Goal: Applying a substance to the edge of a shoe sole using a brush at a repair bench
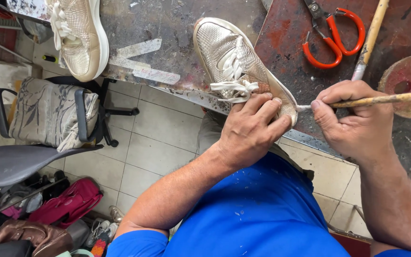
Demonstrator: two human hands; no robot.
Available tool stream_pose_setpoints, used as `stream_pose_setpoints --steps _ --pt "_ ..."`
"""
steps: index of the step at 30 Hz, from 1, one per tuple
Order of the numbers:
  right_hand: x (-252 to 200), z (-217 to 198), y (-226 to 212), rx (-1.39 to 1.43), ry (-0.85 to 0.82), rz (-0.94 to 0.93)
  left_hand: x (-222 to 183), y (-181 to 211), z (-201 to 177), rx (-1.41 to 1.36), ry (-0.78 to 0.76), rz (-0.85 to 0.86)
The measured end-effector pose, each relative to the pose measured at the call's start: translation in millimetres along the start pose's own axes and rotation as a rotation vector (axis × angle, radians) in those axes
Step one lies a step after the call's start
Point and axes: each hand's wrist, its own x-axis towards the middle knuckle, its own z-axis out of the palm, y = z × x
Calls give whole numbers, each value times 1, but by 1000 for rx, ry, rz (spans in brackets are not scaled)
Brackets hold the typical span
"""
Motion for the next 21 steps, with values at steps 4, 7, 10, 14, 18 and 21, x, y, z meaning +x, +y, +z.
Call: stream_pose_setpoints --steps 4,7,10,14,18,21 --pt "-1 -6 5 102 -56 -30 -4 0 2 13 -4 -12" --pt "0 -7 8 104 -27 -48 -4 -1 3 7 8 -4" --pt "1 -8 8 116 -3 -66 -4 -1 2 8 -11 -7" --pt "2 -13 7 150 -89 -31 -5 -1 4 7 -6 -6" --pt "4 -12 5 127 -86 -64 -6 -1 5 -4 -8 -6" --pt "-2 -12 5 195 -4 -22 -4 -1 3 0 15 -2"
